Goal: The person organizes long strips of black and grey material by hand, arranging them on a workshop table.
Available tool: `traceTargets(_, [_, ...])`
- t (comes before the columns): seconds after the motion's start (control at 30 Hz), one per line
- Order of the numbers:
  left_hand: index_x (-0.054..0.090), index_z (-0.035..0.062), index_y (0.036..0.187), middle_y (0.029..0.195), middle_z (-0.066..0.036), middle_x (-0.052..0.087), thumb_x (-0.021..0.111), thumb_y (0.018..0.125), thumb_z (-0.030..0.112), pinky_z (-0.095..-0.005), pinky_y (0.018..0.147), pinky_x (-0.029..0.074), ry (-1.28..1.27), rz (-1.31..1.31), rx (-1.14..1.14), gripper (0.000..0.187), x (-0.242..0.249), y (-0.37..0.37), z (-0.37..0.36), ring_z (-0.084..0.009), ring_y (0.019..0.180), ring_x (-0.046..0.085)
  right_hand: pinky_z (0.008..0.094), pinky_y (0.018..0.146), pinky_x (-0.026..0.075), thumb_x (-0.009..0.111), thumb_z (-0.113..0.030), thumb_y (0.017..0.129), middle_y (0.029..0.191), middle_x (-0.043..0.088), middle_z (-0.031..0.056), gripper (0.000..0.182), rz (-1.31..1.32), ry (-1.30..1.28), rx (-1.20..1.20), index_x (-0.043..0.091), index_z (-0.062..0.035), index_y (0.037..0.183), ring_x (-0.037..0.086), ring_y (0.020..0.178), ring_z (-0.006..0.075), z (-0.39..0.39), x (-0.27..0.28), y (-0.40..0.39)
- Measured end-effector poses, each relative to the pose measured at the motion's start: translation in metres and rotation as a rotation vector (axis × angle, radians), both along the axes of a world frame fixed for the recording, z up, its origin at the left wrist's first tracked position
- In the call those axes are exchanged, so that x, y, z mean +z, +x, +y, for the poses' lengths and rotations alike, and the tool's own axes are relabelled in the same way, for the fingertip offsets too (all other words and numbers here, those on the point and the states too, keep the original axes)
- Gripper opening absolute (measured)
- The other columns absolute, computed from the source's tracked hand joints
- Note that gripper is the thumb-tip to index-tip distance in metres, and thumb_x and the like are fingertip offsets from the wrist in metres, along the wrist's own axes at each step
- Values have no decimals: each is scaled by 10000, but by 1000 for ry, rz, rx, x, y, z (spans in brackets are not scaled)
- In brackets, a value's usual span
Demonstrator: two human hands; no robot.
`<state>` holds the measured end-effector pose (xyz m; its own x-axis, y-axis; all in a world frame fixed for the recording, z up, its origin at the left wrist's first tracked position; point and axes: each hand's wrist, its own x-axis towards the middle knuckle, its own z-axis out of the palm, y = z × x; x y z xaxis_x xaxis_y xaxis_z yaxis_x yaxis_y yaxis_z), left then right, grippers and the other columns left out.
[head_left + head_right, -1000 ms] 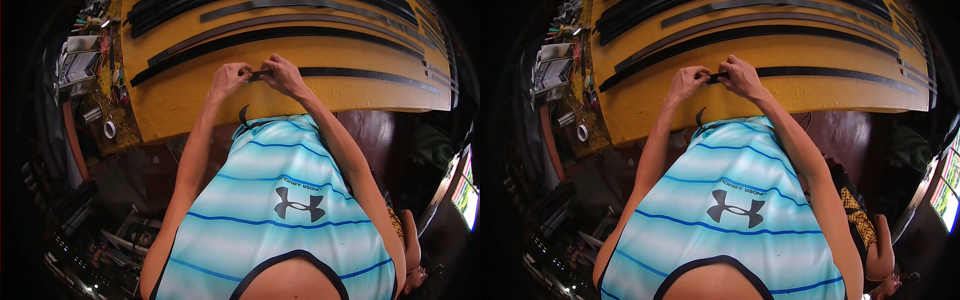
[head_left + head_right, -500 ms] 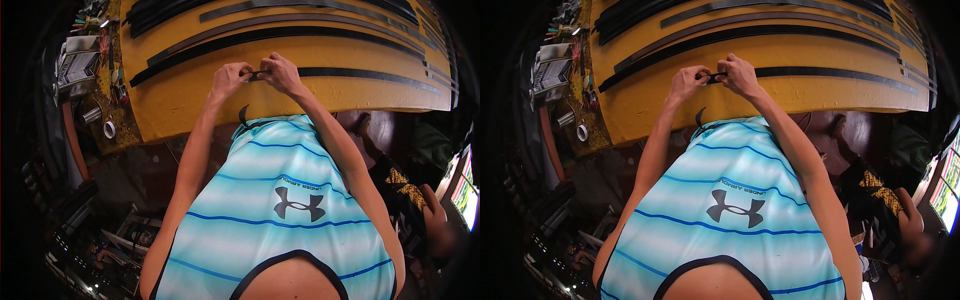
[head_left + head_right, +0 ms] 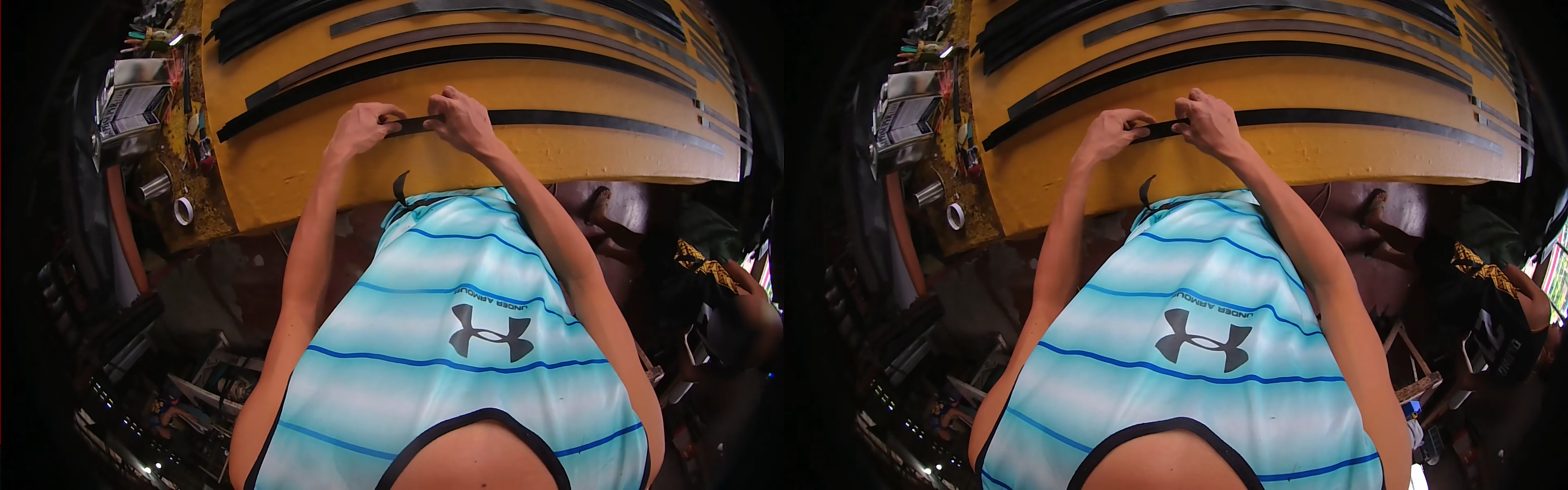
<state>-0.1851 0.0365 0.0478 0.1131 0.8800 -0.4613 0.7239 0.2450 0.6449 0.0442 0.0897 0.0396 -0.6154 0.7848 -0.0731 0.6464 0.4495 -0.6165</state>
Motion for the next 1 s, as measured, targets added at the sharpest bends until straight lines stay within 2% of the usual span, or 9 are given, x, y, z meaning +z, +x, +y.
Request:
traceTargets(0.07, [778,223,1128,1015,-77,747,729,862,300,-377,852,543,11,7,-6,281,0,-3,1,-253,960,705,432,787,499,825,-260,805,937,621,94,223,0,1,-3,680,-116,895,645,914,313,0,-2,0])
traceTargets(0.23, [798,184,1084,951,-80,724,742,850,223,-375,836,542,95,4,-25,243,-6,-9,-1,-266,910,698,435,796,497,822,-259,811,953,621,98,226,2,2,-9,675,-113,899,642,923,316,-3,-1,0])
traceTargets(0.47, [807,184,1067,969,-81,724,737,857,185,-378,829,549,141,47,-4,221,-2,-4,-8,-254,923,708,437,803,495,816,-269,822,968,618,112,235,-6,16,0,668,-109,913,640,928,324,-2,-2,1])
traceTargets(0.87, [808,191,1046,915,-77,672,749,852,201,-407,783,547,321,73,39,203,-12,-1,-22,-297,888,681,436,781,491,815,-278,820,950,606,106,246,27,74,15,659,-112,912,637,908,321,-3,-7,2])
traceTargets(1.0, [805,151,1056,932,-89,676,761,838,163,-391,792,545,366,10,71,223,-15,-3,-27,-291,893,678,435,781,492,815,-280,820,951,608,105,251,31,86,19,659,-110,919,639,910,318,-3,-9,2])
